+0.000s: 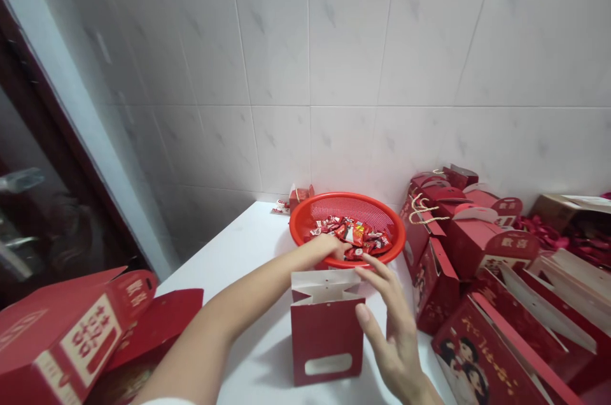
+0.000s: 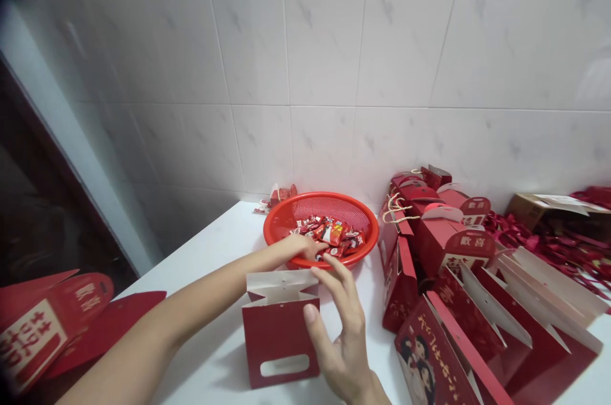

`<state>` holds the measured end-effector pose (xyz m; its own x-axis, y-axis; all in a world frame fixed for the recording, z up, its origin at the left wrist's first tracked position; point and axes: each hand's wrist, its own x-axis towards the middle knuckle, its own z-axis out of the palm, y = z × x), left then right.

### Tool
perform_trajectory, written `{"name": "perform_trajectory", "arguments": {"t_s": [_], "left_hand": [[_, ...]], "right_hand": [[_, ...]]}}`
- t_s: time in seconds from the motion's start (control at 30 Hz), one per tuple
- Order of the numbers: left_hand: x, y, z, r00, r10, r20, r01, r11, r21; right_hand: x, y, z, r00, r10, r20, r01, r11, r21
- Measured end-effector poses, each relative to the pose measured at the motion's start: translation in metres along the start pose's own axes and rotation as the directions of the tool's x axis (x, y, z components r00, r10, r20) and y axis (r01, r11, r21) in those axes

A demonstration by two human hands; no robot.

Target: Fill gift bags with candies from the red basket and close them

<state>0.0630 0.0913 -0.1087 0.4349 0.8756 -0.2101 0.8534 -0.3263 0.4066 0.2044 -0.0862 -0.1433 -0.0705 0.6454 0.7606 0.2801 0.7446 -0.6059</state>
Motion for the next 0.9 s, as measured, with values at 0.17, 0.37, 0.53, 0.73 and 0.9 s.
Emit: {"name": "perform_trajectory", "arguments": {"t_s": [0.17, 0.37, 0.53, 0.73, 0.9], "left_hand": [[-0.008, 0.007, -0.004, 0.987, -0.051, 0.150, 0.009, 0.964, 0.265], [-0.018, 0.005, 0.000, 0.994, -0.005, 0.112, -0.013, 0.987, 0.161], [-0.029, 0.003, 0.015, 0.995, 0.083, 0.061, -0.087, 0.994, 0.064], [-0.058, 0.009, 0.038, 0.975, 0.026, -0.221, -0.010, 0.997, 0.072], [-0.062, 0.017, 0.041, 0.954, -0.083, -0.289, 0.072, 0.996, -0.050]], "right_hand": [[0.010, 0.013, -0.008, 0.975, 0.106, -0.197, -0.098, 0.994, 0.050], [0.019, 0.029, -0.014, 0.963, 0.168, -0.211, -0.163, 0.986, 0.042], [0.021, 0.040, -0.014, 0.994, 0.092, -0.067, -0.102, 0.982, -0.157], [0.018, 0.043, -0.009, 0.999, -0.053, 0.009, 0.053, 0.937, -0.346], [0.015, 0.038, -0.002, 0.990, -0.135, 0.036, 0.138, 0.892, -0.431]]}}
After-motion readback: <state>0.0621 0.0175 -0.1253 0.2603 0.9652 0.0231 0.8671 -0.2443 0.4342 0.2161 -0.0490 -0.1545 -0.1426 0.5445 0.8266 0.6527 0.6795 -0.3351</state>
